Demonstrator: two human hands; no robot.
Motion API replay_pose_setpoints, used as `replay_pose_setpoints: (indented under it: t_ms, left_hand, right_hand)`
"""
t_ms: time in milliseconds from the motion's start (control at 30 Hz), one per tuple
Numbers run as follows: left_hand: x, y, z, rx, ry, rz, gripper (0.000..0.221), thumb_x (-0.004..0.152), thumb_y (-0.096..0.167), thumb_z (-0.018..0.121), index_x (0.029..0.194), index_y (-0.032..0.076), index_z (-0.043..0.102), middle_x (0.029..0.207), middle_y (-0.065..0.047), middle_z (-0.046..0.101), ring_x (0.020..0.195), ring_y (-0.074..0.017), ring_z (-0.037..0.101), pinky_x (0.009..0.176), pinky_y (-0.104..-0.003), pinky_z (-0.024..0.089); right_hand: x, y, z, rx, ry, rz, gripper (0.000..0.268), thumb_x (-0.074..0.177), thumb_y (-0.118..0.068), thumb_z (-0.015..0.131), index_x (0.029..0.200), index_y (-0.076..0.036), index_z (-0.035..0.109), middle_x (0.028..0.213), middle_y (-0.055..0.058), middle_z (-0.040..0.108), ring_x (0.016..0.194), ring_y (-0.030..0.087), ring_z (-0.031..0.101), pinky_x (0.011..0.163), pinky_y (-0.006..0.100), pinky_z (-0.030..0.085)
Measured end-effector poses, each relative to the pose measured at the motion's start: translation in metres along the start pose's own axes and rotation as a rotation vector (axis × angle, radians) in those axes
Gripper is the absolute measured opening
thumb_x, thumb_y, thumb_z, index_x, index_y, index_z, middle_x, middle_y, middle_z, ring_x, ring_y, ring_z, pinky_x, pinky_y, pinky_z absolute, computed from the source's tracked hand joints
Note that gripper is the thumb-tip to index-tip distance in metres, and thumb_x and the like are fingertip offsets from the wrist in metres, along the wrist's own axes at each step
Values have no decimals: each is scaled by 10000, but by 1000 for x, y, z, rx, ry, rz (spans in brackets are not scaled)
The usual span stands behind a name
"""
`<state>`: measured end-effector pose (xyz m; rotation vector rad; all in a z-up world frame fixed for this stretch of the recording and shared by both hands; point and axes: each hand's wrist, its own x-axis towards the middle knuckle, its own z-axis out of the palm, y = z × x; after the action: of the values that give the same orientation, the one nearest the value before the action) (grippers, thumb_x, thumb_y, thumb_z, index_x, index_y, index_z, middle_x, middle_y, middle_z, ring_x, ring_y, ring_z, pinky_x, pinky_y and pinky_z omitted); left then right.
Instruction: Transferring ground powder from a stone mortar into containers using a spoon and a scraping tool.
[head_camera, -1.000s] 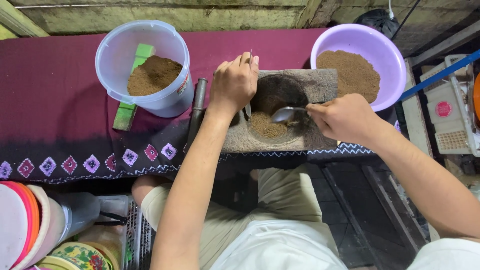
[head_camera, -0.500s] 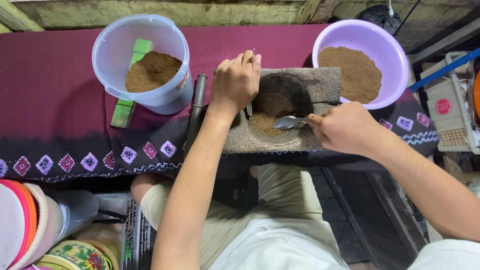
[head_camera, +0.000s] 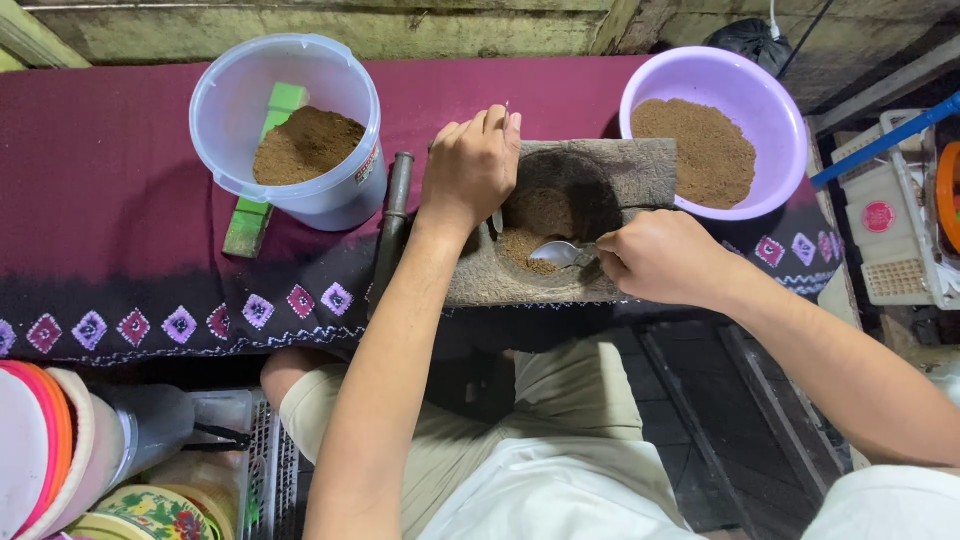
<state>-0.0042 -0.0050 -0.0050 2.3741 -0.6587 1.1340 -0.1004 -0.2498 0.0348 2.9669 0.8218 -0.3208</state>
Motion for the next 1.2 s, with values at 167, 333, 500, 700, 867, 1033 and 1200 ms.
replay_pose_setpoints:
  t_ms: [167, 333, 500, 700, 867, 1033, 1200]
  left_hand:
    - [-6, -5, 15, 74, 22, 46, 287, 1058, 257, 480, 826, 123, 582, 657, -21, 556, 584, -247, 681, 556, -360, 524]
    - [-5, -6, 5, 97, 10, 114, 258, 1049, 213, 534, 830, 95, 604, 697, -65, 568, 625, -282, 683, 570, -382, 527]
    - [-4, -11, 3, 137, -44, 176, 255, 1061, 177, 579, 858, 41, 652, 751, -103, 625, 672, -312, 690, 587, -400, 532]
    - [-12, -21, 6, 159, -120, 112, 275, 1062, 165, 612, 816, 46, 637, 682, -123, 567, 602, -370, 644, 564, -460, 518]
    - [-22, -29, 5, 144, -183, 6, 339, 1138, 217, 581, 830, 77, 568, 671, -116, 553, 626, -391, 642, 576, -475, 519]
    - [-14, -26, -2, 97, -218, -16, 357, 1167, 200, 552, 828, 86, 555, 669, -124, 554, 654, -410, 641, 591, -491, 526]
    - [-7, -25, -6, 98, -242, -32, 381, 1171, 180, 531, 803, 84, 554, 646, -128, 561, 643, -411, 651, 575, -483, 524]
  right_hand:
    - [7, 0, 3, -65, 45, 10, 270, 863, -319, 625, 767, -105, 760, 604, 130, 692, 602, 387, 723, 500, 480, 570]
    - [15, 4, -7, -23, 19, -16, 258, 859, -320, 641, 752, -117, 759, 639, 131, 716, 639, 378, 740, 539, 454, 593]
    - [20, 11, 13, -96, 184, -105, 259, 798, -359, 678, 671, -137, 726, 598, 100, 691, 592, 327, 737, 472, 428, 569]
    - [24, 7, 33, -288, 511, -305, 132, 746, -110, 697, 648, -190, 661, 596, 19, 615, 515, 249, 696, 430, 363, 523]
    - [32, 16, 30, -114, 486, -415, 176, 802, -18, 662, 664, -126, 651, 619, 48, 667, 515, 268, 693, 418, 377, 531]
    - [38, 20, 37, 34, 375, -445, 75, 858, -126, 670, 786, -107, 671, 713, 33, 689, 605, 289, 727, 481, 397, 567]
    - [30, 22, 1, 177, 192, -369, 136, 905, -239, 723, 822, -133, 748, 730, 22, 723, 664, 313, 754, 547, 420, 593]
